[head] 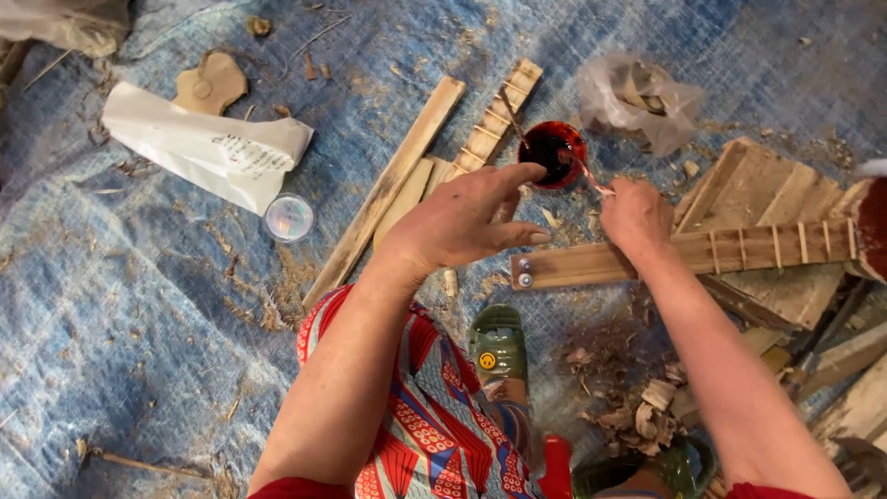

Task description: Applying dark wood stain to a handcrafted string instrument using a small applicator tool on a floor-level workspace.

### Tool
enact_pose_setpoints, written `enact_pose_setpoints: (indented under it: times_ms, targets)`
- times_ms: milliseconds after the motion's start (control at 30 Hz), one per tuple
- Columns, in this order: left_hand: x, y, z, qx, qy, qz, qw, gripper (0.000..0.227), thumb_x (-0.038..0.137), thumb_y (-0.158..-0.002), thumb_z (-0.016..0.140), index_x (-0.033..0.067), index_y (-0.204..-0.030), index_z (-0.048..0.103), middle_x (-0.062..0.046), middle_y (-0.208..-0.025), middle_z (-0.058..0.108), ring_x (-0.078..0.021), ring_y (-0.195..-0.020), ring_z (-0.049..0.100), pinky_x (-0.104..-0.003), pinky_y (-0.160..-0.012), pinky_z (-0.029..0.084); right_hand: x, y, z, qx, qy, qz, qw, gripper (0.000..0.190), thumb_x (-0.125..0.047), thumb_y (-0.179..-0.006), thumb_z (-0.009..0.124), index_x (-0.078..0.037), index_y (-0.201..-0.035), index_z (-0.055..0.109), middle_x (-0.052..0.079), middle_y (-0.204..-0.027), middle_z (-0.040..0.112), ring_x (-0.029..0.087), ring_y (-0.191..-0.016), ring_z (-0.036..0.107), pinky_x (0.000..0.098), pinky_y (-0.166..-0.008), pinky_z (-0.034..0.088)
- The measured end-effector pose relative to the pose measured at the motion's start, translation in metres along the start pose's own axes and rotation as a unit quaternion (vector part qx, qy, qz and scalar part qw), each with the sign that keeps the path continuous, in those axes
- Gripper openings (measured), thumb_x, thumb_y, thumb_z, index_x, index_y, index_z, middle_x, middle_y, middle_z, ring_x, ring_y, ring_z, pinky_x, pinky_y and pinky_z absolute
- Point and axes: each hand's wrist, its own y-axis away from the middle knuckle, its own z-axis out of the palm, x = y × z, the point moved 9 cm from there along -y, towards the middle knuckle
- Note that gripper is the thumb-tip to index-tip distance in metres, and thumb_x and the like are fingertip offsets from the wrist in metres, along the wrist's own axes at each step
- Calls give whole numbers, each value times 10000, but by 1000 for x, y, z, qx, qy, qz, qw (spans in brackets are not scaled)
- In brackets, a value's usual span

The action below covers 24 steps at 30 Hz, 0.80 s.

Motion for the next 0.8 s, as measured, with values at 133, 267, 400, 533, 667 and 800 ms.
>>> enact_pose_setpoints:
  times_ms: [133,267,400,533,667,800]
  targets:
    - [5,-1,7,-21,-2,0,1000,695,366,-913,743,121,-1500,464,-136,-933,663,-353,-921,678,-544,-891,546,-8,0,0,-12,-13,10,1000,274,-184,-953,561,-69,-1100,761,243,-961,699,457,-979,710,595,-807,572]
    - [15,-2,3,-19,-11,-29,999,674,347,-908,727,101,-1483,477,-255,-1077,668,-439,-1064,684,-567,-919,532,-17,0,-14,20,-74,4,997,237,-177,-980,551,-28,-1017,731,206,-830,661,431,-853,711,568,-743,580]
    - [13,-5,7,-35,-11,-48,998,695,394,-909,710,112,-1499,473,-270,-1097,671,-448,-1096,675,-551,-928,541,-10,-6,-4,-18,-115,48,992,227,-228,-946,581,-136,-1033,769,158,-991,725,396,-948,719,547,-790,568]
    - [25,-7,3,-38,-10,-45,998,703,357,-906,727,68,-1496,476,-311,-1125,662,-476,-1115,661,-582,-936,530,-4,-2,-7,-55,-280,139,948,276,-214,-994,585,-63,-1163,742,173,-977,733,328,-817,716,459,-681,564]
    - [29,-10,5,-41,-9,-61,997,731,371,-894,736,63,-1503,475,-319,-1150,657,-478,-1130,653,-589,-950,523,6,4,9,-103,-525,210,818,309,-170,-974,631,35,-1203,660,133,-804,724,144,-593,623,259,-440,451]
    - [36,-11,9,-43,-11,-64,997,729,360,-886,737,85,-1508,474,-309,-1180,656,-485,-1147,641,-589,-971,509,-1,19,4,-174,-677,205,685,332,-165,-983,631,49,-1234,605,163,-820,707,81,-568,530,159,-398,290]
